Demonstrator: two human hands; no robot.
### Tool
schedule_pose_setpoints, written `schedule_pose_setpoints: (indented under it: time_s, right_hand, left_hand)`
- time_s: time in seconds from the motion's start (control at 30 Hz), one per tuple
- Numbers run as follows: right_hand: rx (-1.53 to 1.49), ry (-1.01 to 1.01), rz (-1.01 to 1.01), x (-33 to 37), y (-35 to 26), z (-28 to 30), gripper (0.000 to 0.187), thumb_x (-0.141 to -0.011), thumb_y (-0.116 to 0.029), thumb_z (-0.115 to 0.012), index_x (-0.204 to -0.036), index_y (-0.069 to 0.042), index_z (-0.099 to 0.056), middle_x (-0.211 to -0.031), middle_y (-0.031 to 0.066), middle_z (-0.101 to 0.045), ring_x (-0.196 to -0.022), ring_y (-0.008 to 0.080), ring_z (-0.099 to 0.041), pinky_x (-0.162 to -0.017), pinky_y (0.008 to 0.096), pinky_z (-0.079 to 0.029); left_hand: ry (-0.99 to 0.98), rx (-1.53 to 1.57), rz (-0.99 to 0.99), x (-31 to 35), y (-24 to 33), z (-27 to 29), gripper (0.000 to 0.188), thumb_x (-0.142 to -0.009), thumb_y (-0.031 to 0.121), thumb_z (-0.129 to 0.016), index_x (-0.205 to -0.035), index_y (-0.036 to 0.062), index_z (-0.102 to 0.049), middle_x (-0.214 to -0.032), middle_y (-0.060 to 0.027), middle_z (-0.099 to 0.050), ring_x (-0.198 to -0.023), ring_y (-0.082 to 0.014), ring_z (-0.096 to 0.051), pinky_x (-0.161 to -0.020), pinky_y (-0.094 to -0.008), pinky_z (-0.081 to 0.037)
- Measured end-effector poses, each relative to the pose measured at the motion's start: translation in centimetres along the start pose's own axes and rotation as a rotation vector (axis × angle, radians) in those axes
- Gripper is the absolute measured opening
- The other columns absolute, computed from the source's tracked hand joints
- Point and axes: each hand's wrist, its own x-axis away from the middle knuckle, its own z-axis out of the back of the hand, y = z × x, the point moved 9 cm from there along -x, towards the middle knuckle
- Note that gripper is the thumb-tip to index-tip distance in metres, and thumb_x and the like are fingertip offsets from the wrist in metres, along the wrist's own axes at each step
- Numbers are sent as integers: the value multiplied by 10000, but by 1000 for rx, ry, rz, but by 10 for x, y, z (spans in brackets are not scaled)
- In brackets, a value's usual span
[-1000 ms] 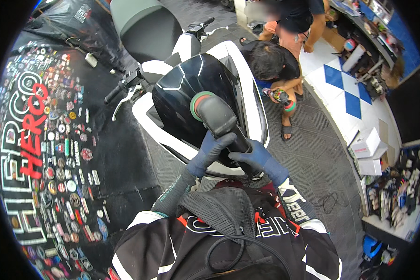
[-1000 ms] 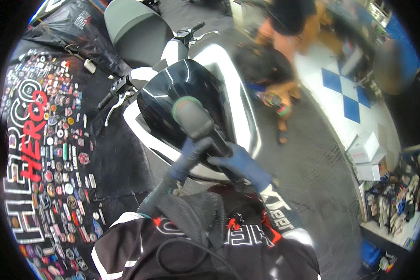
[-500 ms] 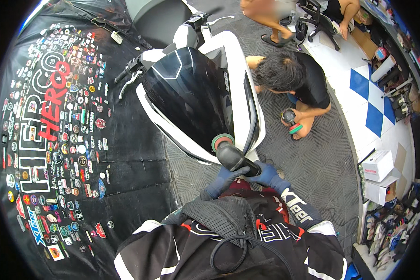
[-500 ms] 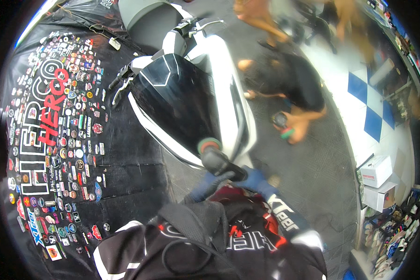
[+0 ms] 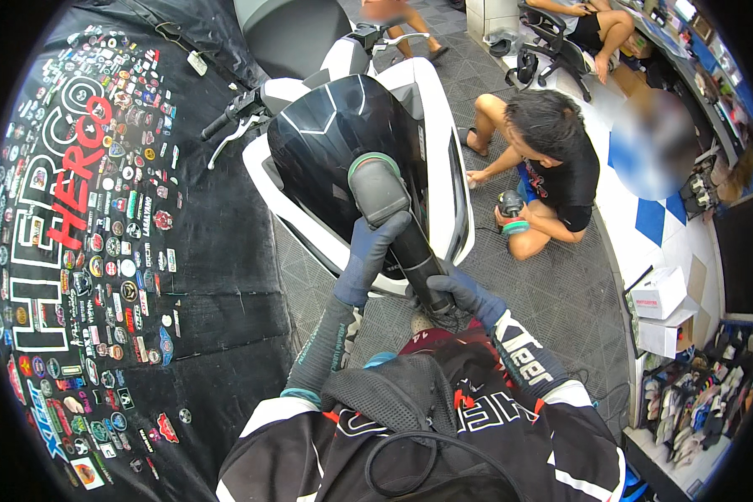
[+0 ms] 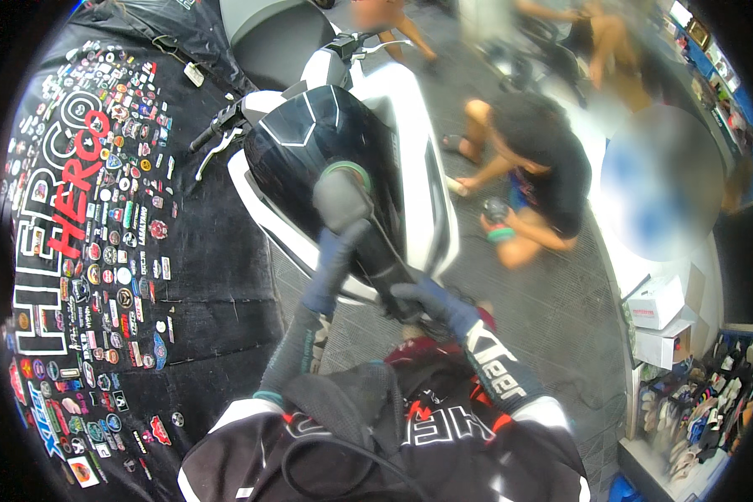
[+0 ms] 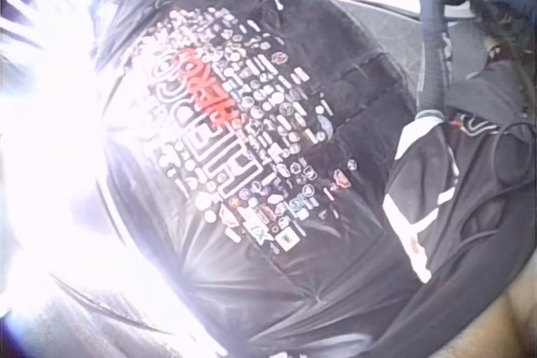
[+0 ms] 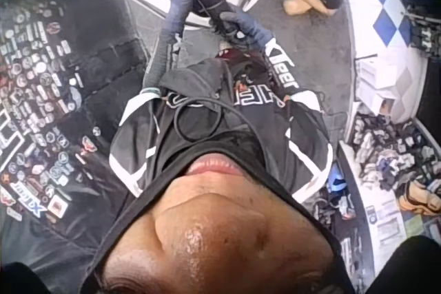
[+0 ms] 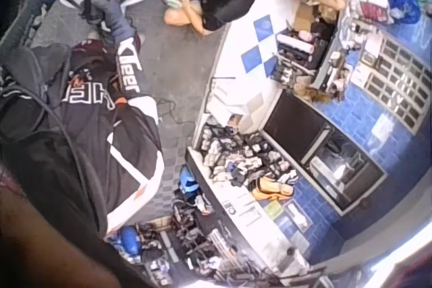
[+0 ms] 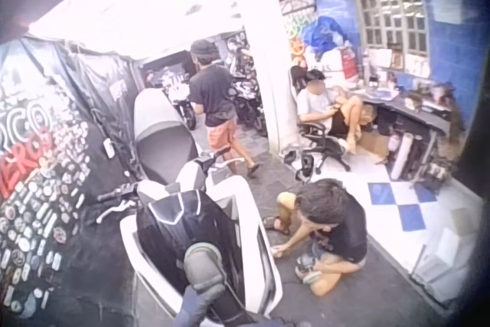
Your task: The person uses a rotary polishing machine with a green pad to polish the black and white fairing of a motorcycle. They move the tool across the curved surfaces of the front and side panels in a workshop setting.
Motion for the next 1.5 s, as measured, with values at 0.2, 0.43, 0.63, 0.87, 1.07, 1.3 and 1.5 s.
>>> schedule_pose_setpoints:
  time_s: [0.2,0.43,0.63,0.87,1.07,1.3,1.5]
  right_hand:
    - [-133,60,-195,11,10,37,687,-833,-238,-804,-1432,-28,-539,-1110,107,-717,-872,192,-728,-792,345,-616]
    - [111,20,-239,-11,-45,80,748,-843,-150,-863,-1502,-21,-535,-1019,33,-705,-774,88,-644,-669,251,-524]
    - [168,-169,-244,-34,-119,95,739,-836,-224,-909,-1455,-16,-564,-1102,62,-724,-933,127,-679,-819,289,-547]
    - [213,-224,-189,-76,-191,92,641,-854,-244,-895,-1360,8,-594,-820,-20,-638,-649,39,-561,-609,235,-452]
    - [247,-233,-129,-91,-218,86,747,-861,-399,-901,-1390,22,-584,-1174,102,-702,-1087,142,-663,-959,325,-535]
    - [286,-201,-78,-87,-203,82,875,-850,-590,-842,-1402,29,-562,-1152,201,-740,-1020,250,-748,-902,370,-584]
    - [99,-233,-91,-86,-189,89,792,-855,-489,-867,-1384,23,-576,-1151,163,-728,-1025,211,-723,-910,347,-570]
  left_hand:
    - [-12,-325,125,3,0,-18,493,-919,350,-839,-1249,11,-699,-1109,-41,-734,-984,-117,-691,-862,-304,-564]
    - [457,-1155,-214,-7,93,-28,1023,-721,479,-939,-1470,-38,-471,-1435,-248,-553,-1306,-369,-586,-1089,-486,-479]
    - [94,-1241,-732,-82,142,-77,603,-991,525,-605,-1214,-23,-723,-1301,-241,-669,-1279,-416,-621,-1133,-536,-464]
    - [175,-976,-729,-144,181,-51,819,-1110,626,-295,-1002,-49,-746,-1108,-243,-753,-1139,-404,-697,-1061,-526,-519]
    - [58,-916,-864,-174,199,-41,836,-1105,580,-213,-1044,-81,-723,-1093,-282,-733,-1097,-421,-693,-1024,-534,-533]
    - [-83,-783,-938,-177,195,-32,836,-1094,536,-186,-1102,-116,-709,-1046,-347,-727,-1010,-472,-716,-963,-563,-565]
    - [-582,-471,-1371,-177,182,-50,783,-1090,572,-283,-1232,-120,-622,-1039,-425,-669,-927,-507,-703,-806,-569,-586]
